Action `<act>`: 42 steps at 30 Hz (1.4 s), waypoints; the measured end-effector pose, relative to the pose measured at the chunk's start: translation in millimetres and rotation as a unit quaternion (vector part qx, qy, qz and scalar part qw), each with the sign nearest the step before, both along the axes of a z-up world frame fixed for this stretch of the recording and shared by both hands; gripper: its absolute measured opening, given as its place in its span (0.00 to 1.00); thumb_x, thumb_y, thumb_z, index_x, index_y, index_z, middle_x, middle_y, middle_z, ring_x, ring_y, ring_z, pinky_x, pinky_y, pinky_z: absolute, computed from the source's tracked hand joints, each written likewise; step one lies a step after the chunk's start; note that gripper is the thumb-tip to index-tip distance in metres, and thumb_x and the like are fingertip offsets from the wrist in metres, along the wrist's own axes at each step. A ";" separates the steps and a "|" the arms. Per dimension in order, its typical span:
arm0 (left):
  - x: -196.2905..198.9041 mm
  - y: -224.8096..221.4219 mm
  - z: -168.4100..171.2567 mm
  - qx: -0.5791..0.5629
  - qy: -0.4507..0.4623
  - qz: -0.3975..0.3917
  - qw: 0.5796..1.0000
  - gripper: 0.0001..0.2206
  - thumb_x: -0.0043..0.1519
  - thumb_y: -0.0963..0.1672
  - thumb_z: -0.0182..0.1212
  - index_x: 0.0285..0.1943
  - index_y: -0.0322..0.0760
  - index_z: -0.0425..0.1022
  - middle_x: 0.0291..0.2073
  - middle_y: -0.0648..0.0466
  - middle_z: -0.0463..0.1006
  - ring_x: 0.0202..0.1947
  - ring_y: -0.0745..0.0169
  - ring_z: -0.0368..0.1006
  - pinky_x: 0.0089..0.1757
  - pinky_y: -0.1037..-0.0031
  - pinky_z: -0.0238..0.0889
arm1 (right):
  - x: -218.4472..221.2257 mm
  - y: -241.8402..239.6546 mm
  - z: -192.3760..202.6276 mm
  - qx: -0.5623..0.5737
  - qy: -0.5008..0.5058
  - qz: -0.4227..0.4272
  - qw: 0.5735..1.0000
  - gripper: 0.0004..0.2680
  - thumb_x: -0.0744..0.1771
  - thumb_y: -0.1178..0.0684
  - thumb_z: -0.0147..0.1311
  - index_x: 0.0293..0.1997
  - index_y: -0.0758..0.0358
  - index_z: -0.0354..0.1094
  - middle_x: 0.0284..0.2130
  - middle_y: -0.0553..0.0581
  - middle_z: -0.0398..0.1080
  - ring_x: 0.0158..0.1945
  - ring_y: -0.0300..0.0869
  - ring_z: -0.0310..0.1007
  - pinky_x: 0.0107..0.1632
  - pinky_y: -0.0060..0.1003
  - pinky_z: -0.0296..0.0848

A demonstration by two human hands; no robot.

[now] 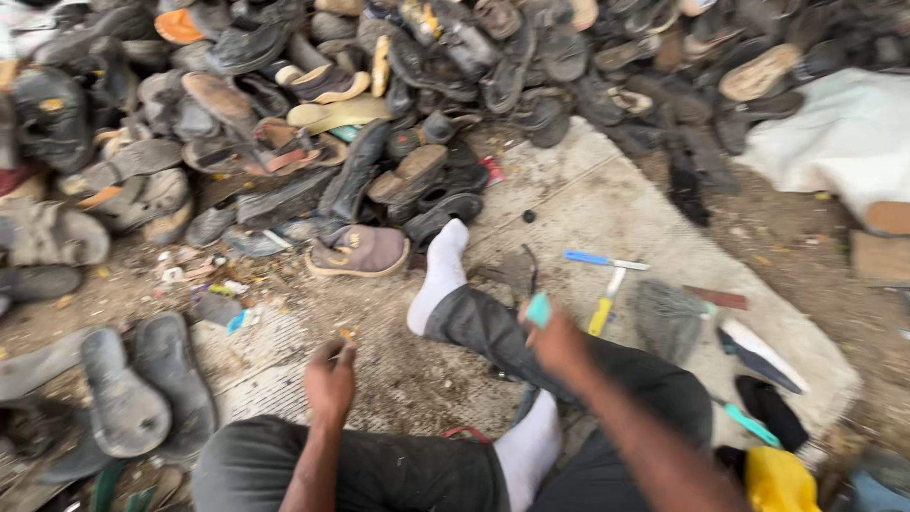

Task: The person repairs shoes by hand using a small tool to scrape, clean, and reassemble parts of various footwear while sitting on a mat surrounded by a large pile of old shoes.

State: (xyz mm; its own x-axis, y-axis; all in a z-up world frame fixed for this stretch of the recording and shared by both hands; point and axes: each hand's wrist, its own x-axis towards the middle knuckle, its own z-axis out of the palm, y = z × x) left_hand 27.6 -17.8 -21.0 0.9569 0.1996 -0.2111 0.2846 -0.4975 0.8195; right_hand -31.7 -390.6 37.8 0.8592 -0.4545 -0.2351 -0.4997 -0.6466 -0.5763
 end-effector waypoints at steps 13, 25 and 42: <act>168.0 -85.0 -4.5 0.368 -0.036 -0.214 0.904 0.32 0.59 0.44 0.56 0.74 0.26 0.57 0.72 0.34 0.55 0.70 0.36 0.52 0.64 0.55 0.47 | -7.4 43.6 -48.3 -0.320 -0.256 0.172 0.896 0.15 0.63 0.53 0.58 0.54 0.64 0.70 0.51 0.61 0.73 0.57 0.53 0.69 0.61 0.57 0.61; 180.5 -17.1 -20.3 0.614 0.060 -0.426 0.662 0.23 0.74 0.45 0.25 0.75 0.33 0.55 0.80 0.43 0.43 0.80 0.48 0.36 0.73 0.50 0.25 | -7.5 45.1 -61.9 -0.361 -0.295 0.153 0.871 0.11 0.66 0.53 0.56 0.52 0.62 0.71 0.50 0.62 0.74 0.55 0.53 0.72 0.59 0.58 0.64; -8.2 -32.4 -6.9 0.406 0.049 -0.437 0.801 0.19 0.64 0.41 0.51 0.66 0.37 0.66 0.44 0.46 0.81 0.49 0.54 0.74 0.62 0.58 0.50 | -41.5 40.1 -23.9 -0.308 -0.283 0.180 0.890 0.19 0.61 0.54 0.62 0.57 0.64 0.68 0.55 0.62 0.70 0.60 0.54 0.68 0.65 0.56 0.59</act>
State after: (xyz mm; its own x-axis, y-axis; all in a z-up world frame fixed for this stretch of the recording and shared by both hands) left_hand 19.4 -50.3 -27.9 0.7933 -0.4274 -0.4336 -0.4191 -0.8999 0.1204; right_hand -73.2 -350.5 13.9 0.8769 -0.0191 0.4804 0.0613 -0.9866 -0.1512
